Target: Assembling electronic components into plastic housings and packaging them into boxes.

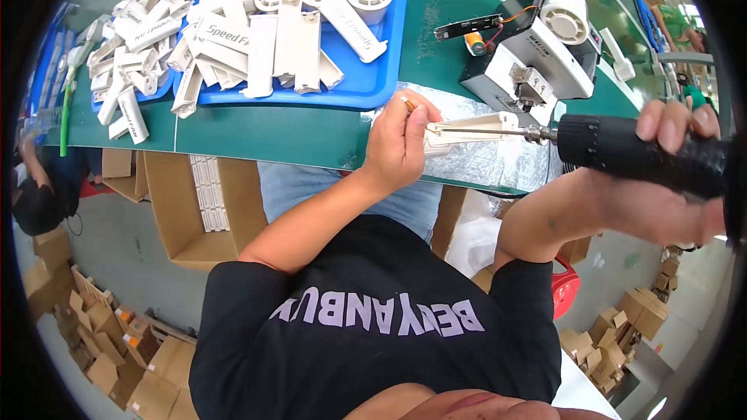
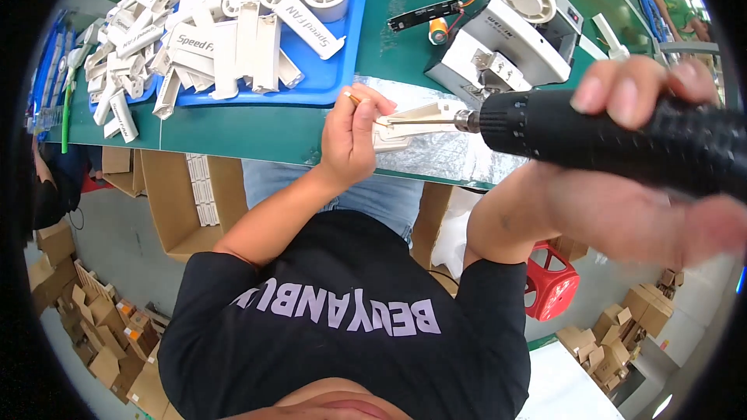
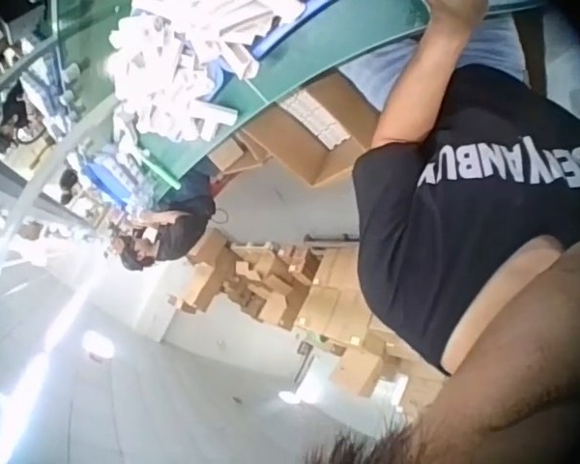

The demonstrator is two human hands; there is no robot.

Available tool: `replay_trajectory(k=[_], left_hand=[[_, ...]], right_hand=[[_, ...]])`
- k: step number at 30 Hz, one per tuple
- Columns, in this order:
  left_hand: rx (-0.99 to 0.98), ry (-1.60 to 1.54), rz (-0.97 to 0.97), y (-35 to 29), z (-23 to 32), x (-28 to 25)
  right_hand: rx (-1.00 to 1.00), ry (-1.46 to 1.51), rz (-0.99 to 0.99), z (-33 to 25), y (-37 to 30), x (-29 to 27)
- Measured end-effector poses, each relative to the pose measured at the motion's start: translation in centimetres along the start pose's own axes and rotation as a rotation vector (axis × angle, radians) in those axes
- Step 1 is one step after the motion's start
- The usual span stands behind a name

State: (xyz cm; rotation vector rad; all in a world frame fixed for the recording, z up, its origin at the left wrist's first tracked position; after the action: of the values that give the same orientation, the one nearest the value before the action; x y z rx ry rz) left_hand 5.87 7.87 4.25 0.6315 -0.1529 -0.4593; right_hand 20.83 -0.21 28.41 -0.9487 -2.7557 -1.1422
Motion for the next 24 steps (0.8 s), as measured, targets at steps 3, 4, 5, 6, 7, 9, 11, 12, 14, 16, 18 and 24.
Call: replay_trajectory(k=[3, 4, 5, 6, 7, 9, 11, 12, 14, 16, 18, 24], left_hand=[[-0.027, -0.014, -0.004, -0.3, -0.2, 0.1], [-0.011, -0.023, 0.003, -0.2, -0.2, 0.2], [-0.021, -0.017, 0.009, -0.2, -0.3, 0.0], [-0.012, -0.006, -0.009, -0.1, -0.2, 0.1], [-0.003, 0.004, -0.028, -0.1, -0.1, 0.2], [0.010, -0.013, -0.011, -0.2, -0.1, 0.1], [0.039, -0.005, -0.012, -0.2, 0.1, 0.1], [0.034, -0.006, -0.014, -0.3, 0.0, 0.1], [0.034, -0.021, 0.000, -0.3, 0.0, 0.0], [0.043, -0.015, 0.005, -0.3, 0.0, 0.0], [0.055, -0.007, 0.010, -0.3, 0.0, -0.1], [0.056, -0.027, -0.012, 0.0, 0.4, 0.3]], right_hand=[[0.018, -0.210, 0.176, 0.7, -0.3, -0.5], [0.027, -0.283, 0.232, 0.9, -0.5, -0.7], [0.036, -0.359, 0.288, 1.0, -0.7, -1.0], [0.050, -0.273, 0.256, 1.3, -0.8, -0.9], [0.062, -0.273, 0.252, 1.6, -0.8, -1.4], [0.152, 0.075, -0.058, 2.9, -0.2, -0.2], [0.200, 0.251, -0.119, 3.1, -0.5, 0.3], [0.176, 0.287, -0.154, 2.7, -0.6, 0.7], [0.155, 0.370, -0.297, 2.4, -1.0, 1.7], [0.162, 0.443, -0.340, 2.6, -1.1, 1.1], [0.164, 0.519, -0.384, 2.8, -1.2, 0.8], [0.178, 0.272, -0.222, 3.0, -1.6, -0.5]])
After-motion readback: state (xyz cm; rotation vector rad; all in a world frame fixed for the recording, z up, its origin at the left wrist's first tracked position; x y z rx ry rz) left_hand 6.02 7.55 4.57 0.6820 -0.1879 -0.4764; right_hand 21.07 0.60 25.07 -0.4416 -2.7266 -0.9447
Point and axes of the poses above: each hand's wrist, its own y-axis towards the middle knuckle, its own x-axis out of the palm, z = x × y, the point moved 10 cm from there along y, towards the middle knuckle, and after that the axes turned 12 degrees about x, right-handed, at the moved point
